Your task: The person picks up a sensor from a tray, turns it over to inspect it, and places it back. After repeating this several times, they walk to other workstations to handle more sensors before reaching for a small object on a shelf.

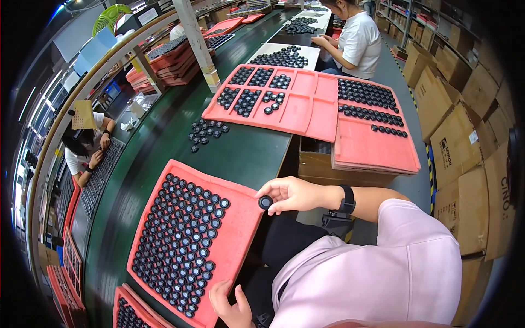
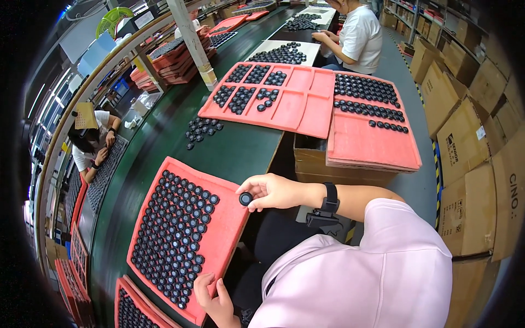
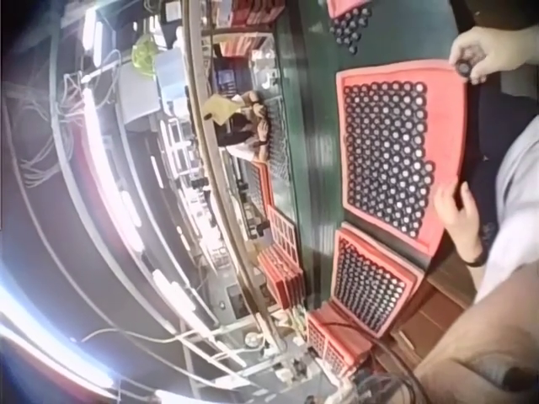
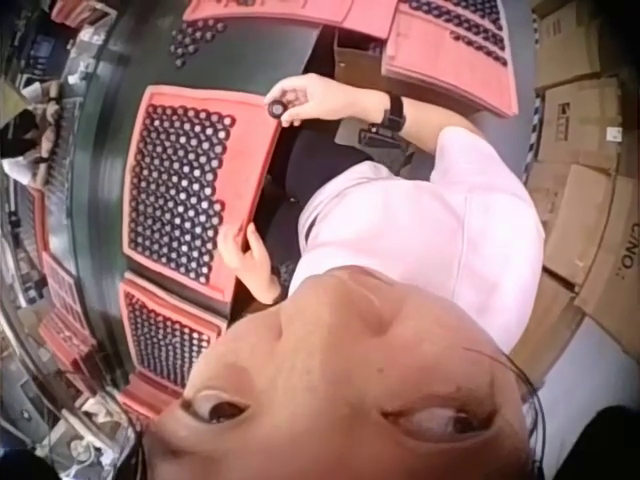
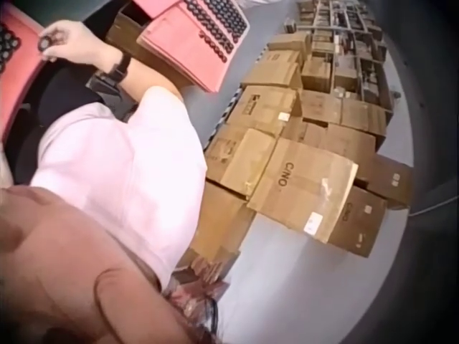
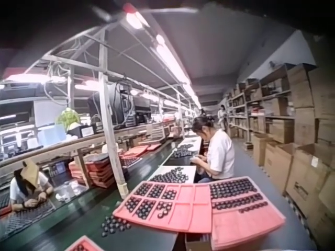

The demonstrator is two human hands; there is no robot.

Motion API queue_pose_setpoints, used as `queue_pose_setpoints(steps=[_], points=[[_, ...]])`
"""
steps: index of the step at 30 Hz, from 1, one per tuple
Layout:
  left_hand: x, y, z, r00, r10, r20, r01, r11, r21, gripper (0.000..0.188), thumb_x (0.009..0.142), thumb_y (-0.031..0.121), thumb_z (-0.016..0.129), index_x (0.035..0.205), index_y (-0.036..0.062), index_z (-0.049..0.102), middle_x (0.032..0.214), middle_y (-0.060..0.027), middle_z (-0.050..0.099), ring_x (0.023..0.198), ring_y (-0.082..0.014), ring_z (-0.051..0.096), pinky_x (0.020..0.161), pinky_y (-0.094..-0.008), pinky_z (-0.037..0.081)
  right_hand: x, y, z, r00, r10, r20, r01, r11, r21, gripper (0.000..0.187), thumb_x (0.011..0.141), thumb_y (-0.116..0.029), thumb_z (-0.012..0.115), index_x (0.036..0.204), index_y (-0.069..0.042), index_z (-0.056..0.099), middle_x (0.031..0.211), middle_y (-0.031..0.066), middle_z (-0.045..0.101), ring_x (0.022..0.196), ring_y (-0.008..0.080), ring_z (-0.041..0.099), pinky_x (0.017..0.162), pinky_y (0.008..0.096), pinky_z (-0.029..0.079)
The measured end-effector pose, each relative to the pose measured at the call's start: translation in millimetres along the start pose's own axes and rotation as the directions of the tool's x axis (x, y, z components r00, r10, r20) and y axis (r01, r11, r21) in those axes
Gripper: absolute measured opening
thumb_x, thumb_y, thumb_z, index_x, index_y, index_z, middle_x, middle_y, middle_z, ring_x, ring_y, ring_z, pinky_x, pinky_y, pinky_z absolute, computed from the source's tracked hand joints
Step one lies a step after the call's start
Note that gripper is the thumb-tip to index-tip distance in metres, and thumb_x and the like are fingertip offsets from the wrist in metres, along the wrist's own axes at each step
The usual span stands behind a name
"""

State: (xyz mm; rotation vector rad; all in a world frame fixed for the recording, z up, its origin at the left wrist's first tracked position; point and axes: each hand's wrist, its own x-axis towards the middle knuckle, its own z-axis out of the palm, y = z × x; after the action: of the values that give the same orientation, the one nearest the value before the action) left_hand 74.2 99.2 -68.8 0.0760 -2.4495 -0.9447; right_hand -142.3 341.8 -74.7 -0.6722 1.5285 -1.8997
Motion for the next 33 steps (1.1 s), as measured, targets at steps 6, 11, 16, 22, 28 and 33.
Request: queue_pose_setpoints(steps=[6,11,16,22,28,33], points=[[8,0,-9,0.999,0.028,0.017,-0.027,1.000,-0.006,0.016,0.084,0.003,0.066,0.098,-0.0020,0.062,0.097,-0.0185,0.060,0.091,-0.0333,0.058,0.083,-0.0402,0.047,4,4,16,0.998,0.053,0.022,-0.054,0.997,0.062,0.036,0.088,0.000,0.061,0.123,0.001,0.052,0.104,0.0076,0.062,0.089,0.0123,0.062,0.075,0.0254,0.052],[5,-12,-4,0.998,-0.055,-0.037,0.055,0.998,0.000,0.016,0.075,-0.005,0.059,0.091,-0.0035,0.057,0.093,-0.0162,0.059,0.089,-0.0310,0.057,0.082,-0.0378,0.046,22,2,40,0.992,0.056,0.110,-0.061,0.997,0.045,0.033,0.089,-0.001,0.061,0.121,0.001,0.053,0.105,0.0080,0.063,0.089,0.0124,0.062,0.076,0.0251,0.051],[13,-17,-9,0.995,-0.095,-0.042,0.093,0.994,-0.053,0.015,0.078,-0.002,0.062,0.093,-0.0031,0.059,0.096,-0.0162,0.059,0.090,-0.0303,0.058,0.082,-0.0379,0.046,44,8,63,0.975,0.019,0.222,0.010,0.992,-0.129,0.027,0.089,-0.006,0.063,0.114,0.001,0.057,0.107,0.0068,0.063,0.091,0.0123,0.062,0.078,0.0260,0.051],[25,-24,-7,0.991,-0.125,-0.053,0.121,0.990,-0.075,0.014,0.076,-0.004,0.060,0.090,-0.0043,0.057,0.094,-0.0160,0.060,0.087,-0.0295,0.058,0.081,-0.0364,0.046,62,7,84,0.957,0.037,0.287,0.034,0.970,-0.241,0.018,0.088,-0.013,0.065,0.101,-0.001,0.061,0.094,0.0028,0.062,0.081,0.0088,0.059,0.072,0.0245,0.049],[48,-34,1,0.993,-0.109,-0.048,0.101,0.984,-0.147,0.011,0.079,-0.002,0.059,0.090,-0.0041,0.058,0.093,-0.0153,0.060,0.085,-0.0268,0.058,0.079,-0.0333,0.046,78,22,94,0.938,-0.006,0.345,0.107,0.956,-0.274,0.021,0.085,-0.008,0.067,0.103,0.000,0.059,0.097,0.0067,0.061,0.082,0.0158,0.062,0.075,0.0286,0.051],[52,-44,8,0.964,-0.227,-0.140,0.175,0.935,-0.308,0.009,0.081,-0.004,0.058,0.090,-0.0036,0.058,0.094,-0.0138,0.060,0.086,-0.0235,0.057,0.079,-0.0299,0.046,87,39,107,0.930,-0.069,0.361,0.155,0.964,-0.214,0.021,0.084,-0.006,0.067,0.102,0.000,0.059,0.098,0.0085,0.061,0.083,0.0194,0.062,0.074,0.0307,0.051]])
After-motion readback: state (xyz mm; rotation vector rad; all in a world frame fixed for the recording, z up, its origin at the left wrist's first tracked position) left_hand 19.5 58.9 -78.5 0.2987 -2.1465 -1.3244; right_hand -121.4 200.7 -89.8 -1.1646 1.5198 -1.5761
